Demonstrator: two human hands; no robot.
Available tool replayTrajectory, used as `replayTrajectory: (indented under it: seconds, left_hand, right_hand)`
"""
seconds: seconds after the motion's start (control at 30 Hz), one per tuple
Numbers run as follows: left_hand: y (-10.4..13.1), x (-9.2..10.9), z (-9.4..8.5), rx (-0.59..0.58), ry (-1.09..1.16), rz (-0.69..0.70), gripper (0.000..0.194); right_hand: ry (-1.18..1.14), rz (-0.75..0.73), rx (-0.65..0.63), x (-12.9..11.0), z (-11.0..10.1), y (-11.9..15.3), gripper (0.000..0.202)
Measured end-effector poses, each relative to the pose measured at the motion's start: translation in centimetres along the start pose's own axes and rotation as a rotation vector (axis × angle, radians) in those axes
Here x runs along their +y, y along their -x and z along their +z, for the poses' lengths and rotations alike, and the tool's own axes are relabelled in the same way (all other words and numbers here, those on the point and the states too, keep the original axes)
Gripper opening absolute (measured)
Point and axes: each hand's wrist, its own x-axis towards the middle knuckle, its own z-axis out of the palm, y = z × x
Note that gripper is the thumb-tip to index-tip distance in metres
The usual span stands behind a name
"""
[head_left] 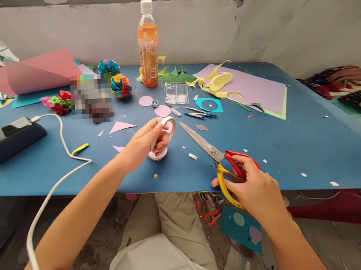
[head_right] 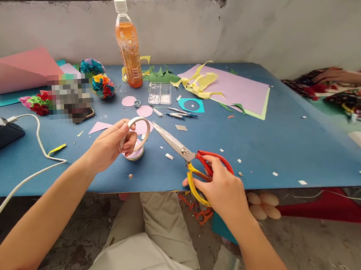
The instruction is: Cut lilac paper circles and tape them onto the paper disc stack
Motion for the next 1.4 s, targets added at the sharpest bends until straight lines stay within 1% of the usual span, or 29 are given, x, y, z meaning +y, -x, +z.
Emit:
replayTrajectory:
  seconds: [0.07, 0.2, 0.37, 0.5, 0.77, 0.93, 1.07, 1.23, 1.3, 1.4]
  left_hand:
    - [-0.1, -0.2, 0.0, 0.001, -0.008, 0.005, 0.02]
    - [-0.3, -0.5, -0.1, 0.007, -0.018, 0.024, 0.022]
    - [-0.4, -1.0, -0.2, -0.036, -0.022, 0.066, 0.02]
    - [-0.5, -1.4, -0.1, -0.066, -0.028, 0.108, 0.022]
    - [-0.7, -2.1, 0.1, -0.034, -0.019, 0.194, 0.027]
    - [-0.9, -2.7, -0.1, 0.008, -0.021, 0.231, 0.028]
    - [-1.2, -2.9, -0.3, 0.022, 0.003, 0.266, 0.031]
    - [-1.3, -2.9, -0.2, 0.038, 0.023, 0.293, 0.028]
    - [-1.3, -3.0, -0.2, 0.038, 0.029, 0.302, 0.027]
    - [-1.4, -3.2, -0.2, 0.034, 0.034, 0.317, 0.026]
  right_hand:
    - [0.0, 0.006, -0.002, 0.0, 0.0, 0.0, 0.044]
    - [-0.004, 0.011, 0.032, 0.1, 0.2, 0.1, 0.042]
    - [0.007, 0.003, 0.038, 0.1, 0.4, 0.1, 0.045]
    - [0.009, 0.019, 0.029, 0.1, 0.3, 0.1, 0.046]
    - [0.024, 0.055, 0.031, 0.1, 0.2, 0.3, 0.042]
    - [0.005, 0.044, 0.078, 0.5, -0.2, 0.7, 0.048]
    - [0.043, -0.034, 0.059, 1.6, -0.7, 1.4, 0.046]
    - [0.074, -0.177, -0.064, 3.5, -1.3, 2.6, 0.038]
    - [0.076, -0.248, -0.084, 3.8, -1.5, 3.1, 0.034]
    - [0.043, -0.395, -0.086, 3.5, -1.7, 3.7, 0.031]
